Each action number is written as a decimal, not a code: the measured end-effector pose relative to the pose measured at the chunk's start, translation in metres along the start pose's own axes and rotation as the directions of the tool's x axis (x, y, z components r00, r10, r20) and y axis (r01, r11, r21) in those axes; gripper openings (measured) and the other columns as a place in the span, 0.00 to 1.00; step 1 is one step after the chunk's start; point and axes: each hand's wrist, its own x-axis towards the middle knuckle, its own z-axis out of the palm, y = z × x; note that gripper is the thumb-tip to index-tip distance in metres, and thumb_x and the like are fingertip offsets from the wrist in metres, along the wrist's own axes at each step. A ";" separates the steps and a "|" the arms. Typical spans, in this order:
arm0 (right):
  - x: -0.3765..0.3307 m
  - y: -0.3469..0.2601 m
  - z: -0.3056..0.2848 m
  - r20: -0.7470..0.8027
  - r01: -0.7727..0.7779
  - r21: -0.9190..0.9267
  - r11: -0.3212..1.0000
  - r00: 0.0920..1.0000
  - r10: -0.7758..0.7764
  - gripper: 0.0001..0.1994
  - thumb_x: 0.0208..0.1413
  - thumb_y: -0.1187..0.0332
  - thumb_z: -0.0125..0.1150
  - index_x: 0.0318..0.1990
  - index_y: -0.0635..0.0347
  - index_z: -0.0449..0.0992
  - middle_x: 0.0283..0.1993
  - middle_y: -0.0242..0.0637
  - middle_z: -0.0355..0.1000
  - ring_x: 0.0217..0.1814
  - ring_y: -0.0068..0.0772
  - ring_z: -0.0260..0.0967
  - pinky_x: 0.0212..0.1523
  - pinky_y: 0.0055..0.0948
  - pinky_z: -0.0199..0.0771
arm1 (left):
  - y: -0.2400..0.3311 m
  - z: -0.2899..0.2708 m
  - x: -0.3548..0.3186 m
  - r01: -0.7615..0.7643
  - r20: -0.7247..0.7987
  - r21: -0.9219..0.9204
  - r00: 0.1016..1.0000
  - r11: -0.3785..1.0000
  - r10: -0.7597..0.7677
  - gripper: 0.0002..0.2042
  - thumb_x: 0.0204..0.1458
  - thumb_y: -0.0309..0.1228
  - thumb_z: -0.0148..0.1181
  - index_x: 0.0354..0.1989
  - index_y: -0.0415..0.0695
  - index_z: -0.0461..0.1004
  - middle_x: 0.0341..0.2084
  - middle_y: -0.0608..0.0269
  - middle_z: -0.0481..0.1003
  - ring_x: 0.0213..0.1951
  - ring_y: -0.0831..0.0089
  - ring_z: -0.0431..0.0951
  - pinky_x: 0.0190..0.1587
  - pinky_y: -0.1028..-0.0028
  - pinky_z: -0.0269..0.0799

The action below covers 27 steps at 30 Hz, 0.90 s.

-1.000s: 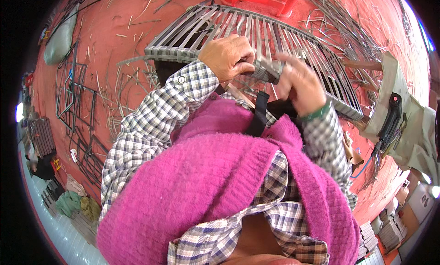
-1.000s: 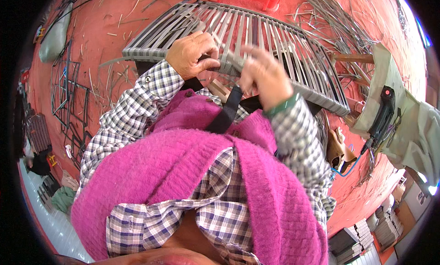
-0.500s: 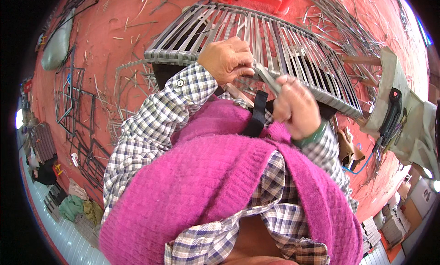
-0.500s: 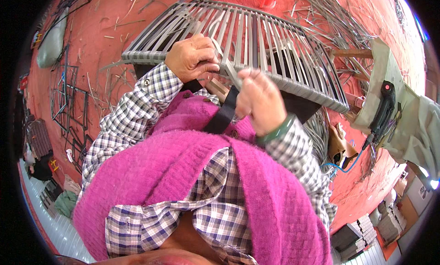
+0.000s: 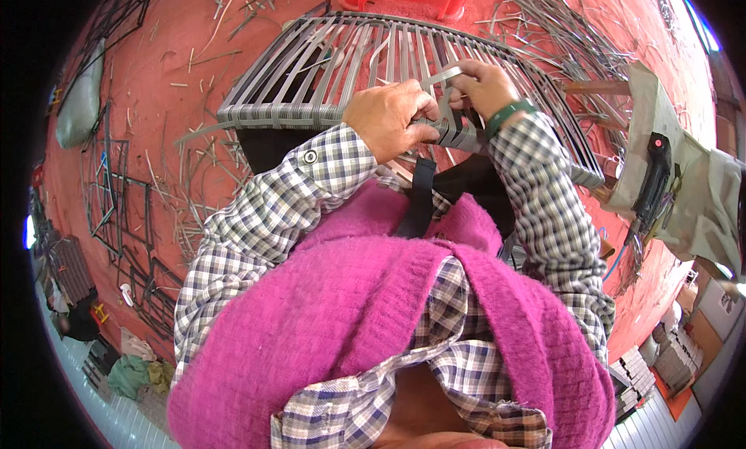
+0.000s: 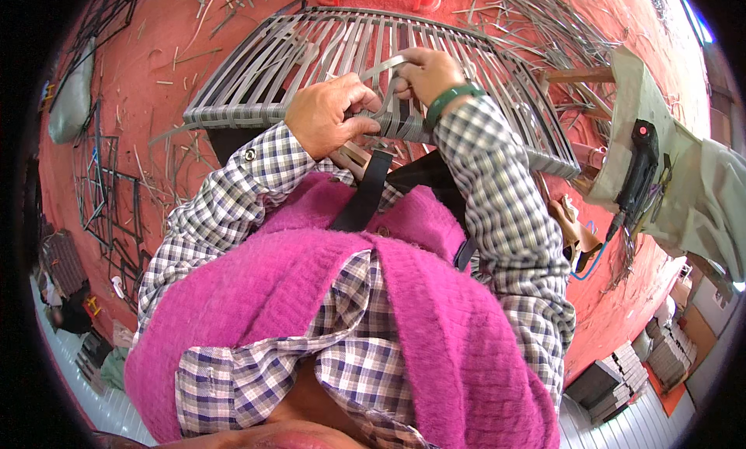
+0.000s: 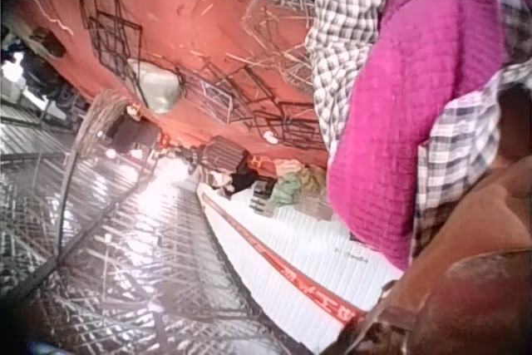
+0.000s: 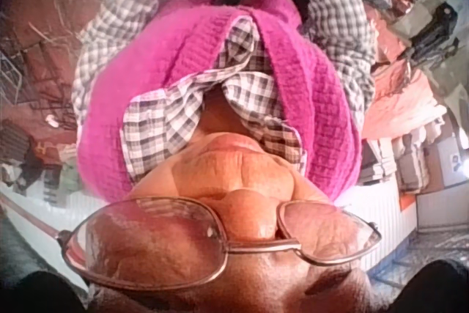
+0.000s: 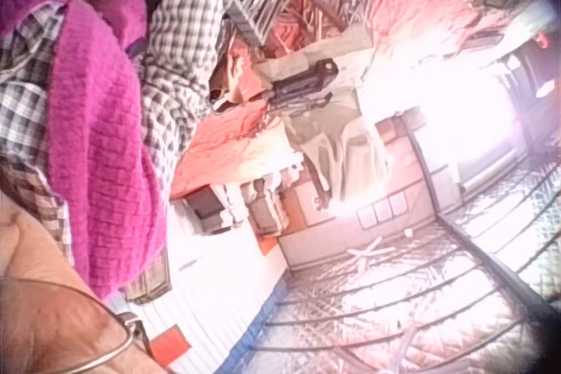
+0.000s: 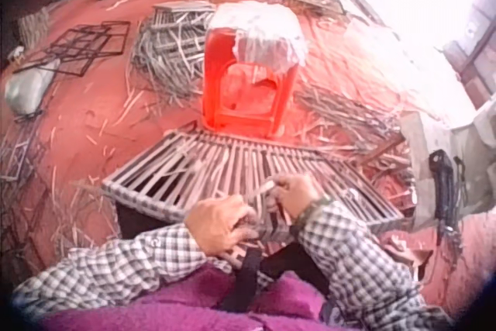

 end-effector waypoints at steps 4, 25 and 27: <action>0.046 0.009 0.009 0.290 0.235 -0.774 0.588 0.957 0.000 0.11 0.48 0.64 0.58 0.40 0.54 0.78 0.34 0.43 0.76 0.37 0.38 0.75 0.38 0.34 0.74 | 0.001 0.005 0.006 0.270 0.082 -0.116 0.962 0.956 -0.262 0.12 0.42 0.42 0.64 0.30 0.48 0.76 0.29 0.65 0.73 0.31 0.63 0.76 0.34 0.65 0.71; 0.065 -0.004 0.014 -0.029 -0.085 -0.959 0.270 0.978 0.205 0.24 0.39 0.52 0.59 0.36 0.65 0.78 0.43 0.55 0.72 0.49 0.46 0.71 0.50 0.37 0.70 | -0.006 0.014 0.004 0.009 -0.052 0.200 0.999 0.980 0.002 0.12 0.50 0.44 0.53 0.33 0.54 0.78 0.27 0.66 0.76 0.31 0.65 0.76 0.32 0.66 0.72; 0.065 -0.001 0.005 0.037 -0.017 -0.963 0.267 0.980 0.195 0.25 0.39 0.51 0.58 0.38 0.64 0.78 0.46 0.54 0.71 0.51 0.45 0.70 0.51 0.36 0.69 | -0.006 0.017 0.006 0.026 -0.128 0.158 0.992 0.987 -0.005 0.12 0.49 0.45 0.55 0.32 0.52 0.77 0.27 0.66 0.76 0.31 0.64 0.76 0.33 0.67 0.72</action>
